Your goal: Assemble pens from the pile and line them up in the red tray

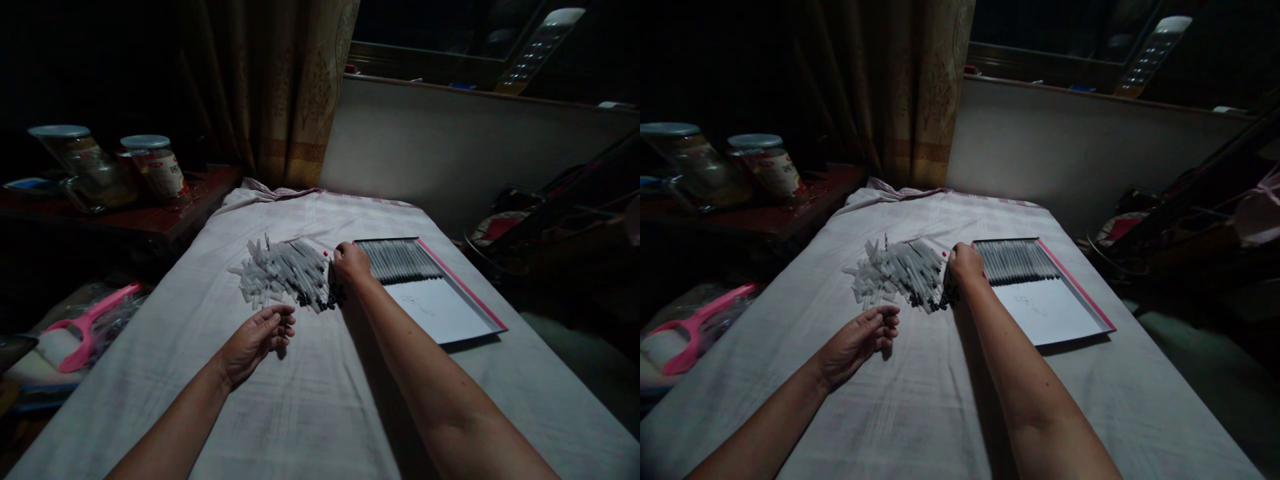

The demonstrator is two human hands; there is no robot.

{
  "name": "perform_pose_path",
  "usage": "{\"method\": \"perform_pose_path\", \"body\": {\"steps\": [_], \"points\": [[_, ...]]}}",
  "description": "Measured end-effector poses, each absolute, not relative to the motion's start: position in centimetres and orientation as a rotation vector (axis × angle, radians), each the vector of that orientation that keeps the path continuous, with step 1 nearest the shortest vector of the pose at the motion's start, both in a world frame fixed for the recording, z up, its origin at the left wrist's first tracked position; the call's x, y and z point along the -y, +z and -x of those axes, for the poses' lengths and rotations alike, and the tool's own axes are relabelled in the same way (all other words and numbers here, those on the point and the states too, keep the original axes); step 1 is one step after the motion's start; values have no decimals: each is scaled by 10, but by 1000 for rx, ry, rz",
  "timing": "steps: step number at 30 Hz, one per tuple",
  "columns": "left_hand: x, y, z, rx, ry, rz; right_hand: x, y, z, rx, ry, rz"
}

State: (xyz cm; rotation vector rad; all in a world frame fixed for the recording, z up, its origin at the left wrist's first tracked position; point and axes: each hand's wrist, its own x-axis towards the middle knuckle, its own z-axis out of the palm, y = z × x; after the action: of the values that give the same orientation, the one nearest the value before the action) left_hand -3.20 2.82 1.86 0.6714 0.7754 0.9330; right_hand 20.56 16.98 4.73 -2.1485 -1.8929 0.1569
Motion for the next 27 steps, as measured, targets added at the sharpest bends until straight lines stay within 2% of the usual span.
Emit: {"method": "perform_pose_path", "body": {"steps": [3,8,11,16,18,23,27], "points": [[-28,16,30,-793,937,-735,-149,52,-214,1751,243,2001],[-25,7,30,-1152,1244,-1156,-104,51,-221,1501,902,1417],[-22,4,31,-1433,1482,-1661,-82,49,-217,1514,1121,1277],[-17,-2,27,-1431,1189,-2388,-72,51,-202,1727,1377,1164],[-17,-4,26,-1444,1078,-2446,-79,55,-199,1852,1306,1277],[-20,-6,27,-1522,1042,-2287,-116,60,-206,1948,476,2034],[-21,-6,28,-1515,1100,-2183,-143,54,-205,1963,365,2269]]}}
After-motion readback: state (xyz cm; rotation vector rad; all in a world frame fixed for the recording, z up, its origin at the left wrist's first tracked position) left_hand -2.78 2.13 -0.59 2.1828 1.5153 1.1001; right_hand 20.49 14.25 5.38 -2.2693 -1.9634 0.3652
